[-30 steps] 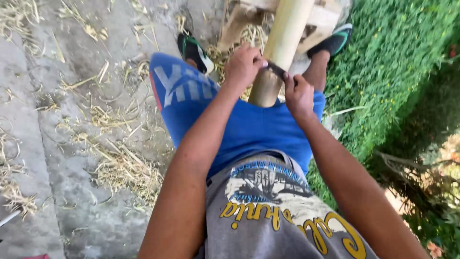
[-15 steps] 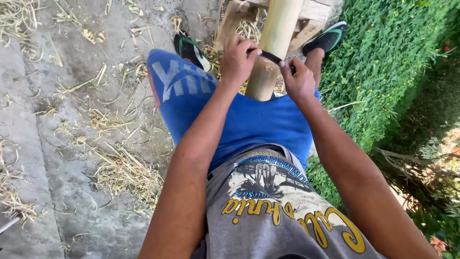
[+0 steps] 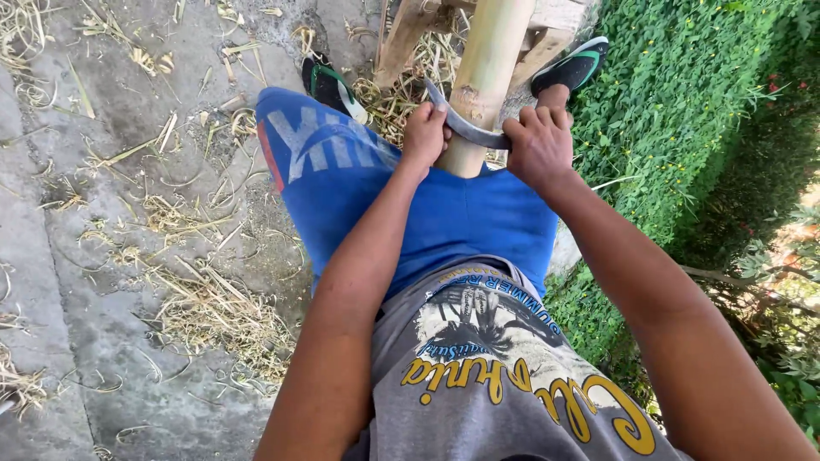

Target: Shaving the outer layer of a bamboo pole using a curved sickle-like knife.

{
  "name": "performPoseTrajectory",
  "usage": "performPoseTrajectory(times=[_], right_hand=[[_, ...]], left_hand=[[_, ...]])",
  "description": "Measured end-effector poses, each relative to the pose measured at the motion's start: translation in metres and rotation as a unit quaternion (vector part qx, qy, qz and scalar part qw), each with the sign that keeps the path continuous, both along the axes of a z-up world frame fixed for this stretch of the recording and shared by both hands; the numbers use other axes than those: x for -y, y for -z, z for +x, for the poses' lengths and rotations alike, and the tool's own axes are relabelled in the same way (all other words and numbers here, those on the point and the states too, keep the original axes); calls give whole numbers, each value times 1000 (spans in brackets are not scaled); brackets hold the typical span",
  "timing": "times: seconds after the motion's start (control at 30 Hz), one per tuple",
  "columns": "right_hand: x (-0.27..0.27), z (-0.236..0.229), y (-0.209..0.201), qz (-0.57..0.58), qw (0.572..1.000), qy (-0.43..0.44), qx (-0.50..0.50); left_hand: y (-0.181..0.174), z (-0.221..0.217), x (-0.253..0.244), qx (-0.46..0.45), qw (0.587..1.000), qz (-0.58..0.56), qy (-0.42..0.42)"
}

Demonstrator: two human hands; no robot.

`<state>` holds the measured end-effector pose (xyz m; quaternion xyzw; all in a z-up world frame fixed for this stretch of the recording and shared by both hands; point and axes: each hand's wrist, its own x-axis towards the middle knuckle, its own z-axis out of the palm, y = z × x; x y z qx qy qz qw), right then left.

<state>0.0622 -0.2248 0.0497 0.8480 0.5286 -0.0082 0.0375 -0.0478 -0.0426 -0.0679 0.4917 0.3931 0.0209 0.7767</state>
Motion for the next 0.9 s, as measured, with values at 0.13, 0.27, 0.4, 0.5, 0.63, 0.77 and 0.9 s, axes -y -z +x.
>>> performPoseTrajectory(times=[0.13, 0.27, 0.4, 0.5, 0.63, 0.77, 0.9], right_hand=[[-18, 13, -1, -24, 1000, 6, -15], [-29, 23, -2, -7, 1000, 15, -9], [-20, 23, -3, -43, 998, 7, -52], [-25, 20, 0, -36, 997, 22, -59], [-29, 14, 0, -36, 997, 45, -48], [-26, 16, -3, -25, 999, 22, -19], [-49, 18, -11, -34, 996, 50, -64]], left_hand=[[-5, 12, -7, -11, 1000, -5, -21], [-12, 22, -18, 6, 999, -14, -35], [-4, 18, -11, 9, 999, -19, -34], [-3, 23, -15, 10, 998, -20, -52], [-10, 18, -16, 0, 999, -27, -47], [-8, 20, -12, -7, 999, -11, -51], [-3, 31, -25, 11, 997, -21, -67]])
